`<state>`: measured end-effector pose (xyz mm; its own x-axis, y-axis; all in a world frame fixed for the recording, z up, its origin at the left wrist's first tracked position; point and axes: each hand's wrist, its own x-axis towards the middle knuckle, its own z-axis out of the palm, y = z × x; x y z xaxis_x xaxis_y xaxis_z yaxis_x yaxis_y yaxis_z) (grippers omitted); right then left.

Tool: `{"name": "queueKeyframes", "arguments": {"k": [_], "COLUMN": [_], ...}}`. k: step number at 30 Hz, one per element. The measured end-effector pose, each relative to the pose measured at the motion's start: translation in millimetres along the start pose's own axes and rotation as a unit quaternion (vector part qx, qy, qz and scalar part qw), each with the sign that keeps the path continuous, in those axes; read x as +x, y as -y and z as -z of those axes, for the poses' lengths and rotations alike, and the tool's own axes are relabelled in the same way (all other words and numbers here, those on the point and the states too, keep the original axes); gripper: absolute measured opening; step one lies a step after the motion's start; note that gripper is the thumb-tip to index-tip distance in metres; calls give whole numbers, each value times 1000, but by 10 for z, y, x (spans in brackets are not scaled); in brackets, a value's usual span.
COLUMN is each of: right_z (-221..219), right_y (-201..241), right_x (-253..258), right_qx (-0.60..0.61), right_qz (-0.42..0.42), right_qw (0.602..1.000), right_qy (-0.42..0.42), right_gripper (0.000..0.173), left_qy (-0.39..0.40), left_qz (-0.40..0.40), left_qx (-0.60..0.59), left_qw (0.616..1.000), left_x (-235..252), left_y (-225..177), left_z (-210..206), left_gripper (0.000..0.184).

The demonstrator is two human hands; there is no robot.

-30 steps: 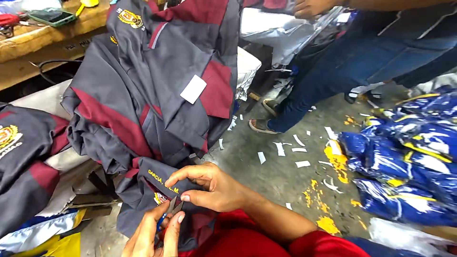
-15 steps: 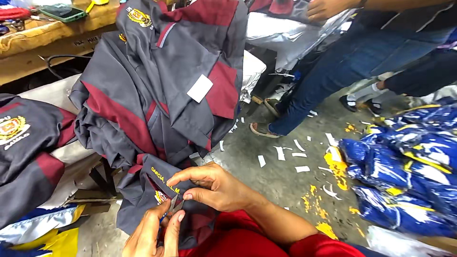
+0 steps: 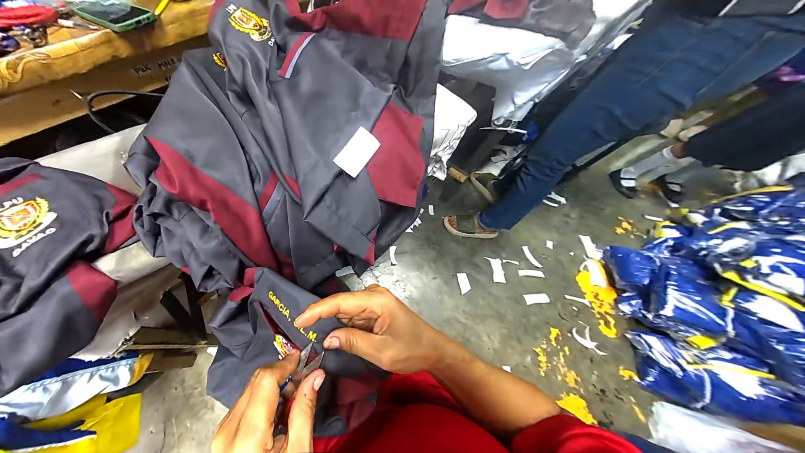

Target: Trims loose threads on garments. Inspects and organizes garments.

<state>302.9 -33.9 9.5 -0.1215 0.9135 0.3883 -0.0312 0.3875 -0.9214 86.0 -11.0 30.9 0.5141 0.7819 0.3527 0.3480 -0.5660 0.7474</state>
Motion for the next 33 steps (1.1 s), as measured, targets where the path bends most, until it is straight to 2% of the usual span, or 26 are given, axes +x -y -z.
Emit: {"name": "queueKeyframes", "arguments": {"k": [2, 7, 9, 19, 30, 33], "right_z": [-3, -6, -7, -19, -23, -41], "right_y": [-5, -7, -11, 1, 2, 0], "right_x": [7, 20, 20, 14, 14, 20], "right_qx": [4, 20, 32, 25, 13, 9], "right_qz": [-1, 5, 2, -5, -6, 1], "right_qw": [1000, 1000, 999, 1000, 1000, 1000], "right_qy": [-2, -10, -14, -10, -5, -12], "right_gripper": [29, 29, 30, 29, 29, 28], "left_qy": [-1, 0, 5, 9, 13, 4], "left_qz": [3, 32, 40, 10, 12, 19], "left_qx": [-16, -175, -202, -102, -83, -128], "left_qw": [1000, 984, 978, 995, 996, 992], "left_x": [8, 22, 27, 15, 28, 35], "left_y": [18, 121, 136, 108, 107, 138], "left_z": [-1, -27, -22, 23, 32, 11], "left_gripper": [27, 20, 19, 24, 24, 21]}}
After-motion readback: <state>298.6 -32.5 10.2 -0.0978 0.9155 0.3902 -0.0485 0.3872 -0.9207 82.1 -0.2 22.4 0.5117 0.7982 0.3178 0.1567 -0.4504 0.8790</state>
